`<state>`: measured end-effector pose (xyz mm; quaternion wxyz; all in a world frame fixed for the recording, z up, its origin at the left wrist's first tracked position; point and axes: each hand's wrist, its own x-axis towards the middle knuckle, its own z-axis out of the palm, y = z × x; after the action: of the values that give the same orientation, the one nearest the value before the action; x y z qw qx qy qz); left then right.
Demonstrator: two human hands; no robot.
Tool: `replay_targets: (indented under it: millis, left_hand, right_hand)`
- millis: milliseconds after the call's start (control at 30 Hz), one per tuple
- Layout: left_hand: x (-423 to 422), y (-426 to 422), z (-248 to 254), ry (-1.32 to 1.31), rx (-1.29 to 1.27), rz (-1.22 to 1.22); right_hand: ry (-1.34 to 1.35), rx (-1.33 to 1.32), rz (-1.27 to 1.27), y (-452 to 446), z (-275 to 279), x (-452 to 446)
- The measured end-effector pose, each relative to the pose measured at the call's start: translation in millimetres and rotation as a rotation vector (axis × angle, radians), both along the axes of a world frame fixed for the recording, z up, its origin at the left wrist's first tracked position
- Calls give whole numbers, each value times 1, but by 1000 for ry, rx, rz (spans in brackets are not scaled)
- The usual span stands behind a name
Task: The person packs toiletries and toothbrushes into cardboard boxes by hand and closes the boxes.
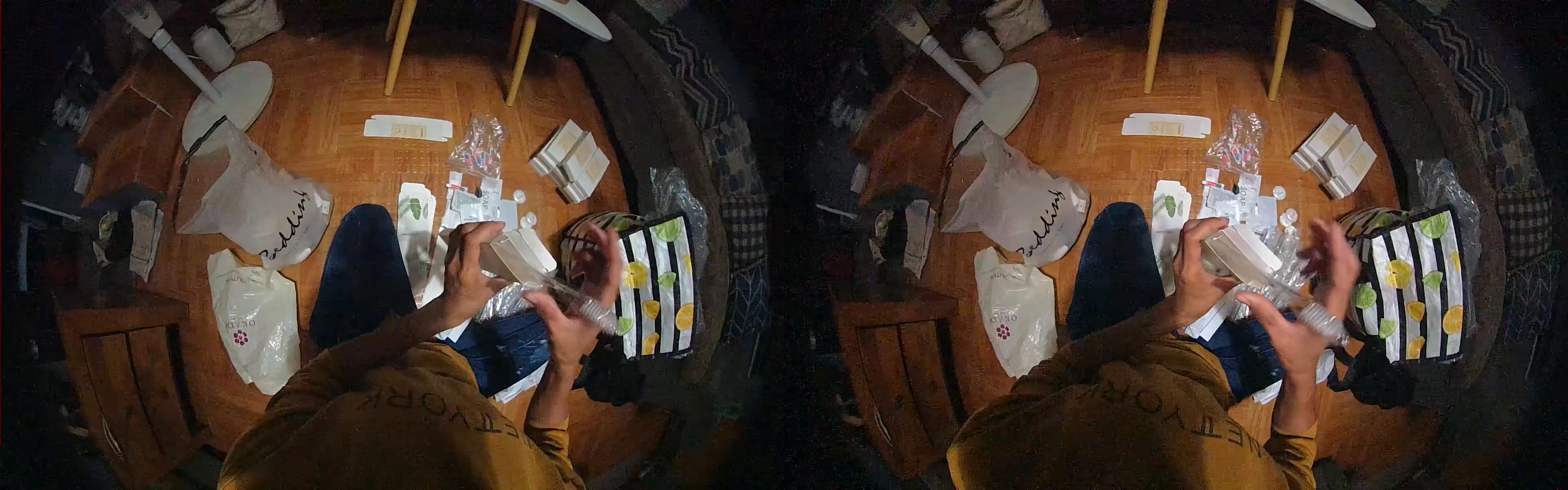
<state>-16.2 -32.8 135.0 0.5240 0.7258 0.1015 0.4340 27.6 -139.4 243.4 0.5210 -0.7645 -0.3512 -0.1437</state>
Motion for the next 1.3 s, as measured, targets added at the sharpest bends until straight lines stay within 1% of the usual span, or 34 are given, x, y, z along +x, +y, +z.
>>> replay_targets:
  millis: [33, 100, 133, 167, 233, 267, 300, 333, 367, 400, 467, 500, 567, 600, 633, 700, 767, 833, 867, 900, 967, 1000, 1100, 1133, 1167, 1233, 1267, 1300]
  left_hand:
    - [-1, 0, -1, 4, -2, 4]
    - [-1, -3, -4, 89, 64, 3]
    - [-1, -5, -4, 90, 62, -4]
    - [0, -7, -3, 111, 81, -12]
    - [1, -10, 1, 132, 99, -18]
    - [1, -11, 5, 188, 107, -46]
    - [1, -13, 8, 245, 115, -76]
    - [0, -16, 4, 244, 112, -140]
    - [-2, -19, 4, 245, 113, -146]
    - [-3, -21, 5, 349, 40, -151]
    - [-5, -20, 8, 539, -61, -189]
    - [-5, -19, 7, 543, -62, -189]
    - [-7, -22, 5, 606, -159, -216]
    - [-8, -23, 5, 610, -159, -224]
    - [-9, -25, 6, 624, -186, -279]
    - [-9, -30, 2, 639, -211, -341]
    - [-13, -39, -20, 490, -331, -391]
    - [-21, -46, -42, 470, -334, -415]
    - [-25, -49, -53, 445, -340, -430]
    - [-28, -52, -61, 450, -340, -440]
    - [-35, -54, -72, 501, -415, -418]
    - [-37, -52, -73, 550, -518, -456]
    - [-39, -50, -79, 496, -467, -433]
    - [-41, -48, -81, 483, -589, -511]
    - [-41, -48, -80, 493, -590, -521]
    - [-41, -48, -78, 471, -752, -620]
    - [-41, -51, -76, 447, -808, -600]
    - [-40, -49, -75, 453, -808, -602]
  right_hand:
    - [4, -2, 4, -5, -4, 0]
    - [246, 201, 134, -17, -11, -1]
    - [-128, 78, 109, -22, -22, 11]
    - [-129, 76, 103, -19, -26, 11]
    - [-70, 316, 12, -9, -30, 10]
    - [-177, 157, -49, -10, -32, 17]
    - [-142, 8, -54, -5, -33, 21]
    - [-50, -97, -14, 0, -36, 28]
    - [42, -200, 26, 3, -40, 33]
    - [42, -199, 23, 5, -38, 33]
    - [614, 403, 45, 10, -34, 33]
    - [618, 402, 44, 5, -38, 35]
    - [612, 119, 72, -17, -57, 42]
    - [567, 11, 96, -21, -68, 43]
    - [570, 13, 86, -22, -75, 43]
    - [749, 101, 25, -16, -81, 40]
    - [741, 92, -24, -14, -89, 38]
    - [613, -196, 3, -21, -119, 40]
    - [639, -220, -2, -23, -130, 38]
    - [643, -218, -12, -26, -141, 35]
    - [759, -124, 57, -31, -156, 24]
    - [861, -89, 88, -36, -156, 19]
    - [865, -151, 106, -42, -152, 8]
    - [898, -174, 115, -44, -148, 5]
    - [905, -170, 103, -47, -147, 3]
    - [1003, -113, 94, -51, -147, 4]
    - [1001, -113, 104, -52, -144, 7]
    - [1005, -110, 100, -55, -146, 8]
